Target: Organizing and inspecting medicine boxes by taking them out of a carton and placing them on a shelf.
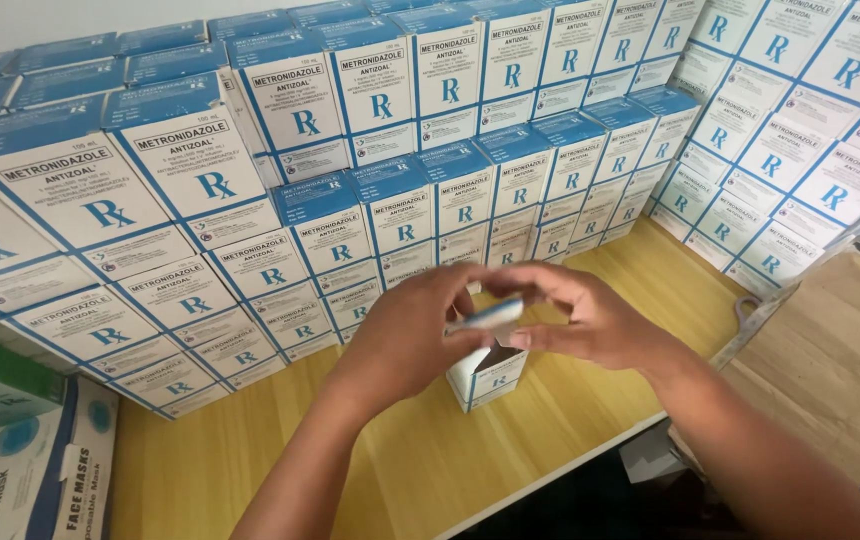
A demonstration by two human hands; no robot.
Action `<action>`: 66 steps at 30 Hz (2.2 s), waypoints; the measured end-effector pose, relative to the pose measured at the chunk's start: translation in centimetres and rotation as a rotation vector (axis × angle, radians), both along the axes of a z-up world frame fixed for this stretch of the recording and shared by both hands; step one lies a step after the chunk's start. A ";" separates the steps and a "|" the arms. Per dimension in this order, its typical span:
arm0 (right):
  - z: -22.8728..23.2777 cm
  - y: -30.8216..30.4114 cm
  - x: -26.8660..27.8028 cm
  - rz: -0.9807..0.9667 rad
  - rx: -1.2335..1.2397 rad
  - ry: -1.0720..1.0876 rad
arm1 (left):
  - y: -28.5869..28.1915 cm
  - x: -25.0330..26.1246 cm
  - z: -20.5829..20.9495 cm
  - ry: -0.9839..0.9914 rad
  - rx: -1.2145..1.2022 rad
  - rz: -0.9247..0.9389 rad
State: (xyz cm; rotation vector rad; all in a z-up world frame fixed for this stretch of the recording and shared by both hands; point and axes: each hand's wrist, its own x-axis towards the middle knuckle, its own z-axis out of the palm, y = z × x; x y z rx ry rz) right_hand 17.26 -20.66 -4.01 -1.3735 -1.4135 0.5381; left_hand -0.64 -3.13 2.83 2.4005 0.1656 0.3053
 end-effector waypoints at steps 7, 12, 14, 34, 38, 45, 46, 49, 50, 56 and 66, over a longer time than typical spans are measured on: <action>0.8 -0.5 0.2 0.004 -0.012 -0.316 | 1.1 0.1 -2.4 0.012 0.067 -0.172; 1.0 -0.3 -0.5 -0.005 0.014 -0.414 | 1.2 0.1 -2.5 0.050 0.137 -0.179; 1.1 -0.3 -0.6 -0.005 0.000 -0.433 | 1.1 0.1 -2.4 0.072 0.157 -0.177; 3.7 4.5 -4.7 -0.033 0.044 -0.161 | 4.1 -4.9 1.8 -0.114 0.280 -0.104; 8.5 8.3 -5.9 -0.128 0.337 -0.288 | 4.9 -5.3 2.5 -0.647 0.421 0.175; 8.8 16.1 -6.8 -0.206 0.695 -0.196 | 7.9 -2.0 -0.7 -0.798 0.699 0.764; 8.3 16.5 -7.2 -0.200 0.696 -0.196 | 8.5 -1.8 -1.5 -0.798 0.702 0.770; 6.9 17.5 -7.8 -0.420 0.655 -0.345 | 10.3 -0.8 -2.9 -0.742 0.754 0.860; 6.3 17.8 -7.8 -0.505 0.661 -0.503 | 10.7 -0.5 -3.2 -0.740 0.794 0.893; 3.6 19.1 -8.3 -0.650 0.581 -0.681 | 12.9 0.6 -5.7 -0.702 0.886 0.937; 3.5 11.1 -7.5 -0.538 0.362 -0.882 | 11.0 1.1 -6.5 -0.713 0.861 0.854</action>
